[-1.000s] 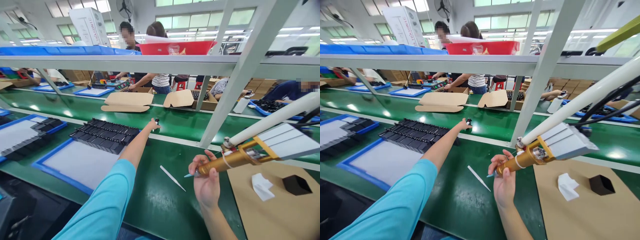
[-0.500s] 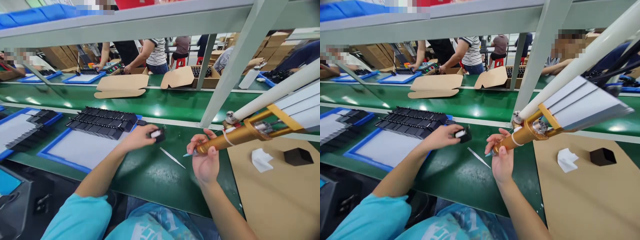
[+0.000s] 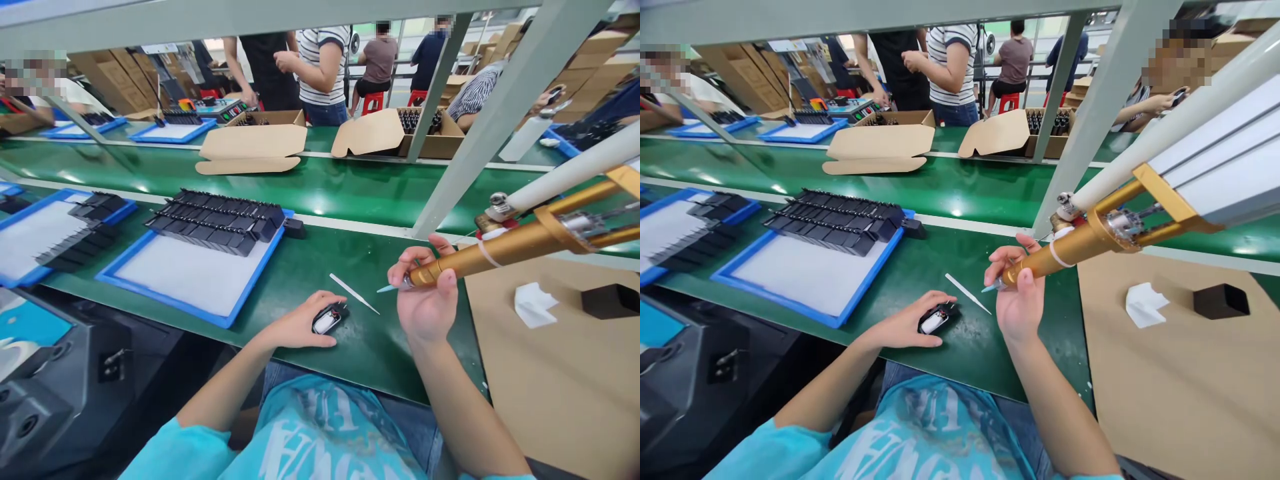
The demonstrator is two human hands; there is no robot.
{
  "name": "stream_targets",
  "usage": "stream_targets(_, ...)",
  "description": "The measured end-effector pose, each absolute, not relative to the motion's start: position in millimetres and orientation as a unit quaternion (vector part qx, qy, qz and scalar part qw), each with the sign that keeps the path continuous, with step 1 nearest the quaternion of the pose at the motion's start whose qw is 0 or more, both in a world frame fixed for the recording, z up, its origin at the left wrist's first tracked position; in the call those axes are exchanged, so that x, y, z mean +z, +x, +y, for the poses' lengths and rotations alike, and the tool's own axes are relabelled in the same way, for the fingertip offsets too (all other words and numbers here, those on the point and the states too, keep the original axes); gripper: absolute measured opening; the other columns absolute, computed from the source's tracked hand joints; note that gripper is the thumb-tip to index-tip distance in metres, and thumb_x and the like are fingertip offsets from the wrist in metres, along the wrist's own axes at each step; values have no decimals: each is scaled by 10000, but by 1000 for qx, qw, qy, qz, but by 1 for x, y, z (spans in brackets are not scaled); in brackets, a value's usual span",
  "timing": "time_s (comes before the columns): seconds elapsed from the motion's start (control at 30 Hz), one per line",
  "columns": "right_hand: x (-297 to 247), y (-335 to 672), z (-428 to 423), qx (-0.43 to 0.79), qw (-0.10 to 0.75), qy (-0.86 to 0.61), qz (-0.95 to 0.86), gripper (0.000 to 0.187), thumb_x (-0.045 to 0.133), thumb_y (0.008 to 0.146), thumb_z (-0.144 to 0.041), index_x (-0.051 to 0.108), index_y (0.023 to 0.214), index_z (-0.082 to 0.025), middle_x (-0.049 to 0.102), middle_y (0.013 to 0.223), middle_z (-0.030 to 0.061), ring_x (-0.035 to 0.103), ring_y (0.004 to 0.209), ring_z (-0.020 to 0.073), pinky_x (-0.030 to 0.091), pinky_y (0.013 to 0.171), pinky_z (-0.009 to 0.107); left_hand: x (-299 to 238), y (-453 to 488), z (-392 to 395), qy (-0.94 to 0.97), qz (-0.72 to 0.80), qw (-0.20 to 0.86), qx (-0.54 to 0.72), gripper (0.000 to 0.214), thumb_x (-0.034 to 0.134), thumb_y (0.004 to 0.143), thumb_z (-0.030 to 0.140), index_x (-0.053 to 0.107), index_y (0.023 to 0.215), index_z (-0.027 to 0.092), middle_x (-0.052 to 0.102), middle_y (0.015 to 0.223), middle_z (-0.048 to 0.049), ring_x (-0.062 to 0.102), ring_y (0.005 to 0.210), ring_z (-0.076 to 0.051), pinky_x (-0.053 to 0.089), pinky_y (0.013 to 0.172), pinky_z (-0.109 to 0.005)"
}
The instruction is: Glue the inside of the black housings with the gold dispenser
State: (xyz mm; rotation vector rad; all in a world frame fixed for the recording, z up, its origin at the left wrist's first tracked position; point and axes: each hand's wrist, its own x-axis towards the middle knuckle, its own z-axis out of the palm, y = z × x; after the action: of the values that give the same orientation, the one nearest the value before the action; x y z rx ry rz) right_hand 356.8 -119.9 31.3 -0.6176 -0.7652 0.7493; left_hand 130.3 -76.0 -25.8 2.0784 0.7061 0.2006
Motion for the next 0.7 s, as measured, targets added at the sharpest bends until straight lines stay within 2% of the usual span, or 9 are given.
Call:
stream_targets(0.1,31,356,-120,353,815,-282,-362,343,547,847,-481,576,1125,-282,623,837,-19,547,527,97,425,537,275,-26,134,-78,851,284,429,101,573,735,768,273,519,1299,256,540,1312,-76,542,1222,-235,431,1070,-379)
stream_targets(0.27,32,355,-120,354,813,-283,-366,347,543,847,-489,572,1126,-286,622,832,-21,544,524,99,419,536,279,-35,133,-95,849,360,347,171,466,686,824,292,539,1263,236,511,1412,-97,556,1241,-247,448,1059,-393)
stream_targets(0.37,34,352,-122,354,814,-287,-362,352,546,841,-498,563,1125,-290,618,831,-24,535,517,99,415,529,281,-47,132,-103,835,400,329,185,412,688,831,312,567,1216,224,657,1212,-74,636,1097,-238,507,963,-383)
stream_targets(0.47,36,347,-125,362,815,-270,-363,377,524,848,-523,552,1142,-289,617,829,-22,531,504,100,412,520,286,-54,133,-107,832,420,312,186,343,682,836,321,590,1147,207,688,1092,-70,658,999,-239,533,861,-361)
stream_targets(0.6,38,341,-131,381,806,-251,-376,469,474,833,-626,534,1163,-298,617,832,-19,523,478,104,415,502,298,-48,142,-109,834,413,315,188,364,599,902,368,512,1216,208,682,1123,-70,671,980,-230,527,825,-343)
stream_targets(0.7,37,339,-134,395,796,-246,-387,500,464,826,-654,517,1190,-316,617,855,-19,528,475,104,429,502,308,-37,155,-107,838,406,305,199,403,640,876,387,513,1222,224,680,1131,-55,670,977,-223,518,819,-328)
